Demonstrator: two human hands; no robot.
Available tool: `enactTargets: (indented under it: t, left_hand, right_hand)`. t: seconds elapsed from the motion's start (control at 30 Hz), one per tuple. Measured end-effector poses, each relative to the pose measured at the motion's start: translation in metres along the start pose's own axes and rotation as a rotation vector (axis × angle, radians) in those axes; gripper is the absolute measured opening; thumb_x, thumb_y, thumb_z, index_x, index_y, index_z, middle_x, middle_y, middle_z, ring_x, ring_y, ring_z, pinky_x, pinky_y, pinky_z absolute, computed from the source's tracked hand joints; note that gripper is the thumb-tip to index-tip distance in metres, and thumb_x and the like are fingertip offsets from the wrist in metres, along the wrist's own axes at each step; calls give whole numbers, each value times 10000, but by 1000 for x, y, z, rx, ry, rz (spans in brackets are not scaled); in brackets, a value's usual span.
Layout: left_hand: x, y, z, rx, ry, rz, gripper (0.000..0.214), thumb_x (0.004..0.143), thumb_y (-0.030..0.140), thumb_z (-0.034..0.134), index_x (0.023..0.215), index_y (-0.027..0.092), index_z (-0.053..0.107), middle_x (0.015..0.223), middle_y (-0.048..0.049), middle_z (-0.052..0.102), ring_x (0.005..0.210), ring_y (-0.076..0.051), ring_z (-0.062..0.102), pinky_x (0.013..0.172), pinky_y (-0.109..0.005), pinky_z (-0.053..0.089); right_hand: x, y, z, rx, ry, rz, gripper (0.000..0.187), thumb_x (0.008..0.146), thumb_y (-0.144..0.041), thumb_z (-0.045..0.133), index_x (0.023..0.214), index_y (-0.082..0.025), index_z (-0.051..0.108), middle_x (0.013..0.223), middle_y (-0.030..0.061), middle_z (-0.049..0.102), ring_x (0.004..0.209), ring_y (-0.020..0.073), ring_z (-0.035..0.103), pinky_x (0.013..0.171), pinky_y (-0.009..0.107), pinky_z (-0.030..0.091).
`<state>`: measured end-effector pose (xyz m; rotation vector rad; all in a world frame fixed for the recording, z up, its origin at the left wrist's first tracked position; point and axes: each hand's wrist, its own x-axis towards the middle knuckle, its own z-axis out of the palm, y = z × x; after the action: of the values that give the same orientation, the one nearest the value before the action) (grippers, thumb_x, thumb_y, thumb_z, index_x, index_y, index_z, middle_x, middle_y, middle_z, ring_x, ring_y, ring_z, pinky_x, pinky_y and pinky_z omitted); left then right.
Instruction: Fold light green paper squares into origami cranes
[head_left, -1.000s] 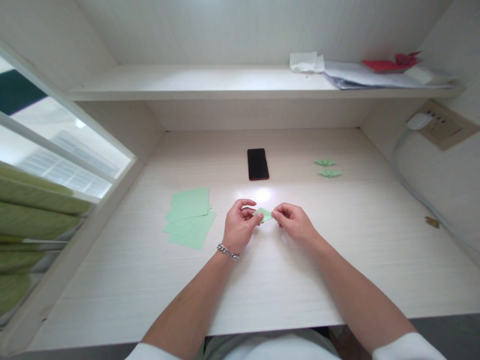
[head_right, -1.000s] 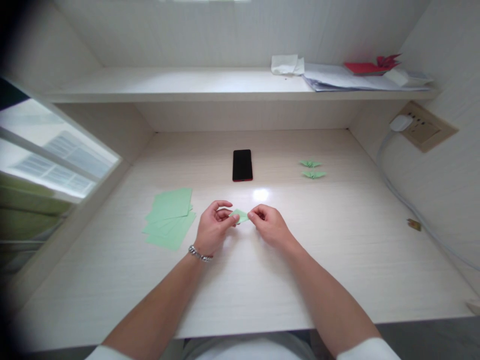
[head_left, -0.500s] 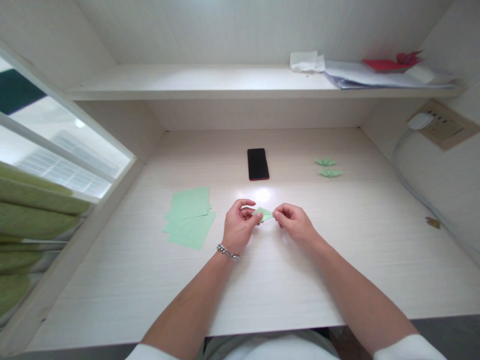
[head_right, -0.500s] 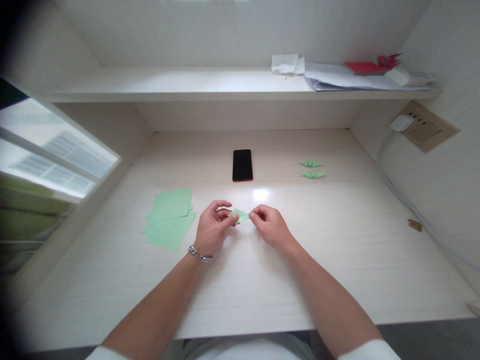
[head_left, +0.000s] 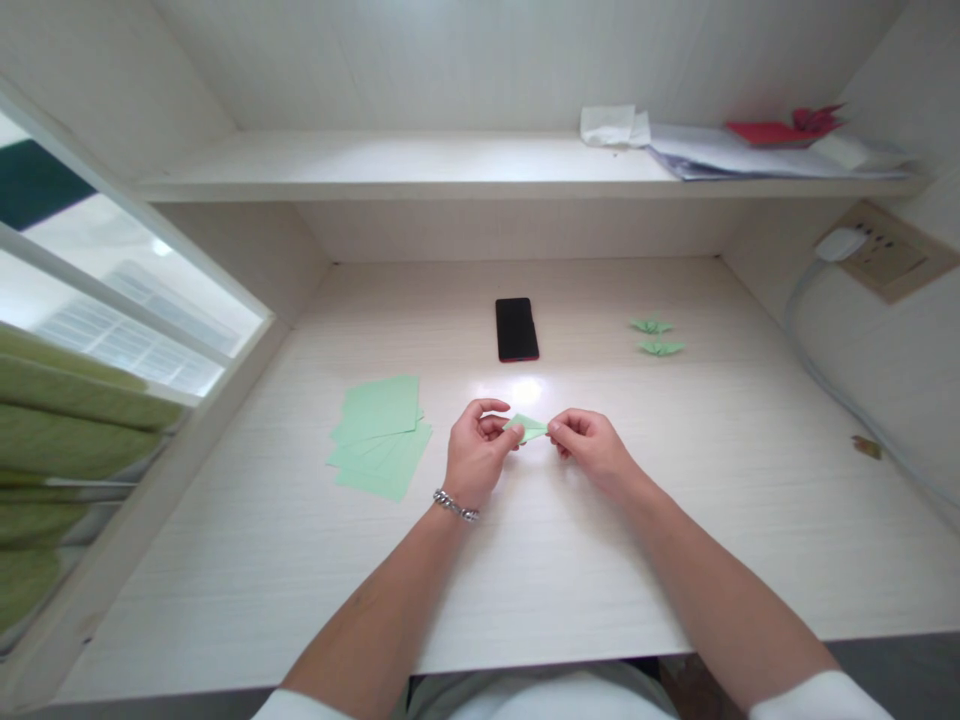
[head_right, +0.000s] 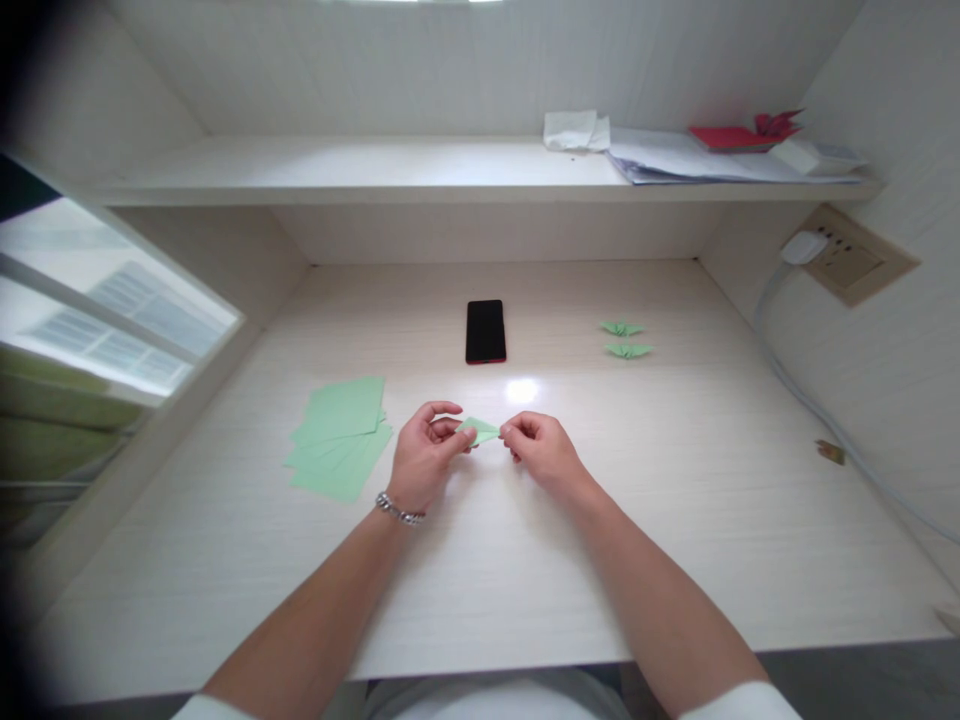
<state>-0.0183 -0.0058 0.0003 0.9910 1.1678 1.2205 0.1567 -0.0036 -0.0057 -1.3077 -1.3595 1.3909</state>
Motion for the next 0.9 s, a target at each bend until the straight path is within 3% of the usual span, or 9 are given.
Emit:
enactTargets:
  t: [0.13, 0.33, 0.5, 0.77, 0.9]
  left_hand:
    - [-1, 1, 1, -30, 0, -28, 437, 615, 274, 776, 961, 168, 531, 637, 27, 620, 563, -123, 616, 570, -238, 495]
    - [-2, 1, 4, -49, 3, -37, 455, 629, 293, 771, 1005, 159, 551, 653, 19, 628, 586, -124, 629, 610, -257, 527]
    - [-5, 2, 8, 9, -88, -94, 412, 650, 259, 754, 1011, 141, 594, 606, 22, 603, 569, -123, 627, 598, -242, 523]
    - [-6, -6, 7, 115, -239, -153, 289, 660, 246, 744, 907, 131, 649, 606, -11, 628, 575, -150, 651, 561, -239, 515]
    - [-7, -7, 8, 109, -274, -196, 264, 652, 240, 751, 870, 134, 645, 632, -33, 656, 597, -163, 661, 584, -261, 532]
  right_hand:
    - [-4, -6, 1, -180, 94, -109, 225, 808, -389, 557, 732, -183, 611, 624, -7, 547, 569, 131, 472, 529, 251, 356]
    - [-2, -6, -1, -124, 54, -66, 247, 820, -413, 538, 754, -182, 597, 622, -11, 550, 566, 135, 505, 547, 254, 388]
    - [0, -4, -4, -181, 152, -108, 229, 815, -394, 549, 754, -180, 603, 650, 0, 563, 601, 144, 508, 568, 259, 391]
    - [2, 3, -1, -167, 131, -94, 243, 826, -408, 525, 783, -181, 601, 677, 9, 584, 624, 157, 538, 588, 267, 416]
    - [0, 1, 0, -277, 123, -155, 197, 841, -355, 501, 769, -191, 582, 708, 9, 581, 642, 153, 517, 591, 262, 396]
